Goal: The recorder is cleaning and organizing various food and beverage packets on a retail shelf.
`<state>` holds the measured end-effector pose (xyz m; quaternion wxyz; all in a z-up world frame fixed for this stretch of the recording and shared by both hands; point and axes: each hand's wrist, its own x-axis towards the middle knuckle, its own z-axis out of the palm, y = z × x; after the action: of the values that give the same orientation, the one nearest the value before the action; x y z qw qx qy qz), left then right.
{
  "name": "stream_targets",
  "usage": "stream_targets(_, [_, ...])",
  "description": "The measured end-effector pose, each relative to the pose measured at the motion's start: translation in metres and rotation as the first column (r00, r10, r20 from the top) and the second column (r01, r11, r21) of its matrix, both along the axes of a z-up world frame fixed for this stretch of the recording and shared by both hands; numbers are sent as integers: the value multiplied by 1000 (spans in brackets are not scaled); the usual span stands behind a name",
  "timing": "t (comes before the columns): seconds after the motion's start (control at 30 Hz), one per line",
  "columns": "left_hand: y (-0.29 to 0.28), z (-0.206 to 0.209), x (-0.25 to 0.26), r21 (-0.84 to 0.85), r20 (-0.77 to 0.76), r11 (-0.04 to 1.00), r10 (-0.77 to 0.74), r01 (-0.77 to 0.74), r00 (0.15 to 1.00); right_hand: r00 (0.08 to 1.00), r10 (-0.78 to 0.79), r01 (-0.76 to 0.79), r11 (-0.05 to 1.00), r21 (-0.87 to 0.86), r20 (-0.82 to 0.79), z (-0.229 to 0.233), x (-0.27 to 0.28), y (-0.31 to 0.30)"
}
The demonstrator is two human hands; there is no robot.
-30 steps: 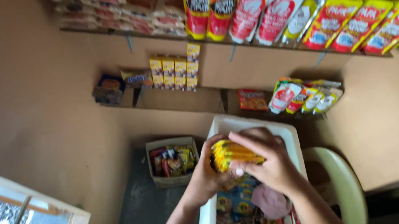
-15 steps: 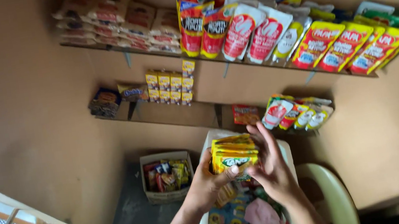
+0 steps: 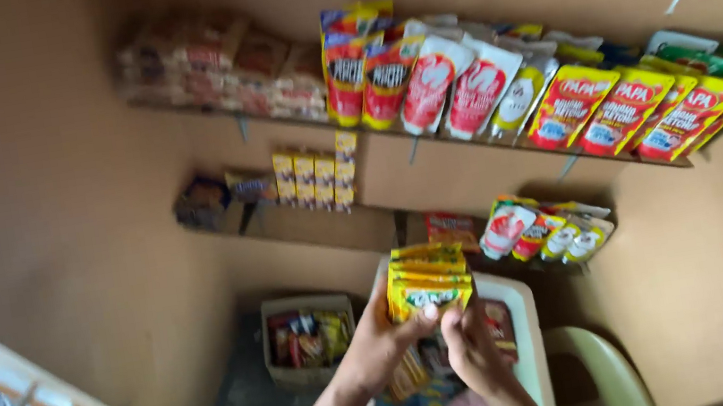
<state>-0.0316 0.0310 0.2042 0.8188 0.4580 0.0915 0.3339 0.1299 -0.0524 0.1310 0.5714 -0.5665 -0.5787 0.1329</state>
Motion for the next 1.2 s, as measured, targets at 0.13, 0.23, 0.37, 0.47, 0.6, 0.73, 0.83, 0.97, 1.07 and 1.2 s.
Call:
stream_targets(0.13, [25, -4, -3, 75, -23, 997, 28, -27, 999, 996, 12, -19, 996, -88, -87, 50, -16, 9])
stream_targets(0.23, [55, 13, -6, 87, -182, 996, 27, -11, 983, 939, 76, -77, 997, 9, -335, 67, -17, 36])
stream_targets(0.37, [86, 48, -18, 133, -158, 989, -46, 68, 986, 902, 17, -9, 1000, 20, -432, 99, -31, 65])
stream_targets(0.47, [116, 93, -28, 291, -28, 953, -73, 78, 997, 904, 26, 19, 995, 100, -427, 140, -34, 98])
stream_targets(0.6, [160, 150, -55, 501, -92, 864, 5, 42, 996, 770, 109, 0, 985, 172, -629, 210, -44, 141])
stream_targets(0.73, [205, 217, -78, 578, -134, 815, 160, -54, 978, 812, 136, -5, 974, 225, -568, 287, -62, 184])
stream_targets(0.83, [243, 276, -94, 708, -67, 689, 287, -157, 956, 925, -18, 101, 975, 199, -381, 347, -67, 225])
stream_targets(0.97, [312, 356, -85, 746, 202, 573, 292, -340, 935, 955, 104, -17, 954, 298, -277, 440, -68, 294])
stream_targets(1.07, [380, 399, -57, 673, 129, 644, 383, -364, 915, 978, 3, 47, 972, 230, -210, 492, -63, 345])
stream_targets(1.2, [432, 434, -37, 574, -49, 707, 534, -414, 844, 970, -241, 244, 962, 121, -42, 519, -29, 429])
